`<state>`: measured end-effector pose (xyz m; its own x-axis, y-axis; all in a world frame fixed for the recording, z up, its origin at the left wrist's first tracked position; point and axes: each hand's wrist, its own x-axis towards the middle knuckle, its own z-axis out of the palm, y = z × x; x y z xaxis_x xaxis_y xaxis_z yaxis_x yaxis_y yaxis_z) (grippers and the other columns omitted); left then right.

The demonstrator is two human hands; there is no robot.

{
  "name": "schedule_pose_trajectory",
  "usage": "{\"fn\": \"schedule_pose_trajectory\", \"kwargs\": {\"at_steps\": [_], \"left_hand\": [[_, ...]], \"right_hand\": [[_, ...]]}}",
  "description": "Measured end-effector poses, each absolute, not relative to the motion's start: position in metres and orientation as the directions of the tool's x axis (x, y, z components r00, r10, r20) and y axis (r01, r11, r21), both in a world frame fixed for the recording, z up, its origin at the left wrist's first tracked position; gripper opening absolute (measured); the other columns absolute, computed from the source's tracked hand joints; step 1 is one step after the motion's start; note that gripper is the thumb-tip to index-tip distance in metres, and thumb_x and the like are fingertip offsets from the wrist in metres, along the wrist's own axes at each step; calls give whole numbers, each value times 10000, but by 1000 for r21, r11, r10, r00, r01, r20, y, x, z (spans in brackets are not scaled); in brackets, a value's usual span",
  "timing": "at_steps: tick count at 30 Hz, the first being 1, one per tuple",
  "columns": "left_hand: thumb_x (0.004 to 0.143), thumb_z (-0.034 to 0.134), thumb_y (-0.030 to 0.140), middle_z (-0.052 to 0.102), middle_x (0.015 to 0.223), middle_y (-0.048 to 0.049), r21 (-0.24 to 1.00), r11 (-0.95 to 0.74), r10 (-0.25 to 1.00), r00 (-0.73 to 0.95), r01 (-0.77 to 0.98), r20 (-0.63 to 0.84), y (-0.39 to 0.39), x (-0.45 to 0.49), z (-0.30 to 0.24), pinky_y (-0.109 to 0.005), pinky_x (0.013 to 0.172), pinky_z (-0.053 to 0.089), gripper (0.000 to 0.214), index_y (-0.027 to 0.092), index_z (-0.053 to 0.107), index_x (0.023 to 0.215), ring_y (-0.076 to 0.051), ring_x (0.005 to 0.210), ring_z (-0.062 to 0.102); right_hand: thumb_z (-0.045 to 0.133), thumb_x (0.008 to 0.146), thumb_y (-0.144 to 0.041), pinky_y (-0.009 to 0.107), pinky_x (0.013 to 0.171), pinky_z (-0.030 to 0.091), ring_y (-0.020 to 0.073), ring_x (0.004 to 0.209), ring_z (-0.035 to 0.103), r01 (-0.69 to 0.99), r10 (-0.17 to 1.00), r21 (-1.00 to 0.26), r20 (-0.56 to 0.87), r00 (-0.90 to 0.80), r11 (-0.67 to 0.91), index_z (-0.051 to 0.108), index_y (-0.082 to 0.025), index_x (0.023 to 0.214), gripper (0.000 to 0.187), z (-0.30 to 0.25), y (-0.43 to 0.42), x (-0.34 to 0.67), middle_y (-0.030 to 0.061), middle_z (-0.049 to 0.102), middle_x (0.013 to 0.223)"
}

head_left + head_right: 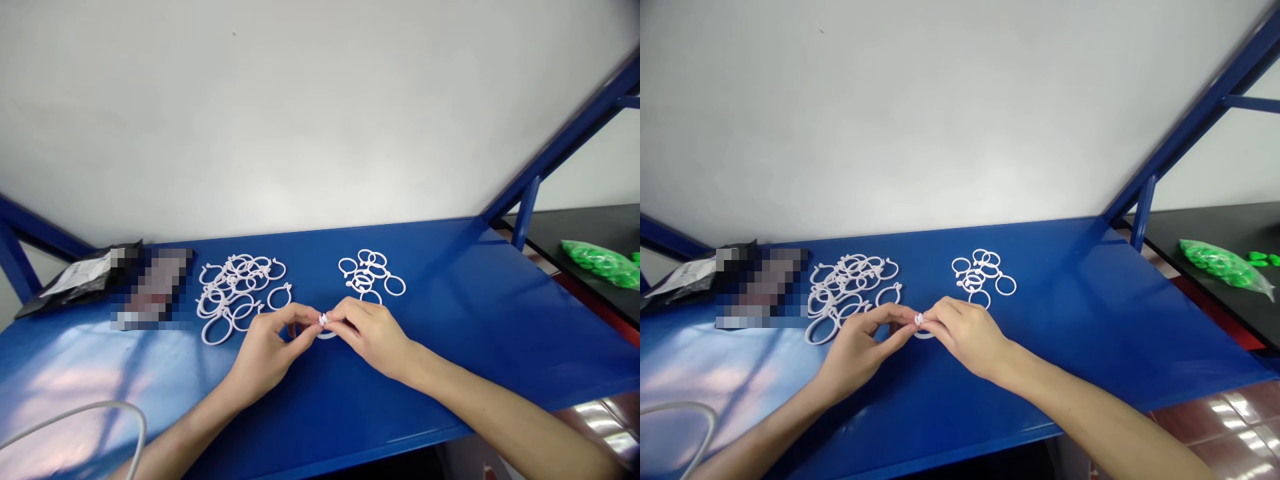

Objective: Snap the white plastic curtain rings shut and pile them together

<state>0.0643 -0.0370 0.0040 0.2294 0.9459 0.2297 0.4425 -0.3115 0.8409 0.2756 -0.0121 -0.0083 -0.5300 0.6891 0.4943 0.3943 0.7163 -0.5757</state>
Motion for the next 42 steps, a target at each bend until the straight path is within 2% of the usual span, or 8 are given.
{"fn": "schedule_pose_trajectory", "kwargs": {"at_steps": [9,18,26,29,32,35,39,42], "left_hand": [[915,687,249,773,793,-12,755,-453,891,200,474,409,-39,66,2,-219,593,557,86,211,763,905,-119,629,675],[944,654,152,776,854,-28,612,-675,736,317,413,598,-44,67,-3,-206,678,624,93,201,729,919,-131,744,752],[976,605,149,761,872,-24,459,-749,647,378,478,662,-41,69,-6,-198,682,597,107,192,701,958,-110,748,730],[978,610,179,772,923,-31,354,-711,654,386,608,650,-34,64,-4,-269,748,579,91,201,697,969,-144,808,718],[982,603,270,771,970,-73,196,-509,749,319,838,580,-23,54,-8,-387,811,537,134,199,711,1017,-238,891,695],[983,589,341,758,1008,-126,81,-343,842,268,936,469,-13,43,-18,-445,813,498,251,166,699,1125,-317,949,667],[1000,532,243,758,1000,-117,114,-375,868,305,920,393,-5,37,-30,-445,819,484,256,157,661,1204,-307,933,649],[1002,489,182,744,993,-84,274,-448,858,322,851,401,-6,40,-30,-416,828,495,269,182,629,1231,-263,910,632]], "right_hand": [[578,1036,-280,268,766,584,145,836,718,281,734,-725,433,-523,629,716,-219,1030,151,0,-12,276,25,745,932],[460,1072,-212,288,775,612,152,854,703,316,592,-535,490,-639,784,680,-180,1004,232,-3,-18,280,65,728,961],[464,1074,-220,263,706,589,146,777,702,355,558,-446,505,-659,822,659,-169,968,228,-4,-15,279,53,733,905],[505,1068,-270,259,704,559,147,764,706,430,590,-406,527,-611,807,664,-181,988,199,-2,-9,276,34,741,882],[549,1052,-303,253,698,523,146,751,711,568,638,-326,559,-529,756,673,-203,969,180,-3,3,283,16,754,876],[541,1051,-307,246,604,473,138,679,691,737,720,-263,561,-408,623,680,-202,941,206,-5,20,299,23,756,883],[536,1044,-393,258,538,449,130,612,659,855,805,-201,491,-334,478,691,-197,973,260,-5,35,316,43,737,978],[529,1042,-409,265,575,490,142,651,673,854,814,-221,482,-324,471,700,-201,1019,271,-4,32,314,57,729,1024]]}}
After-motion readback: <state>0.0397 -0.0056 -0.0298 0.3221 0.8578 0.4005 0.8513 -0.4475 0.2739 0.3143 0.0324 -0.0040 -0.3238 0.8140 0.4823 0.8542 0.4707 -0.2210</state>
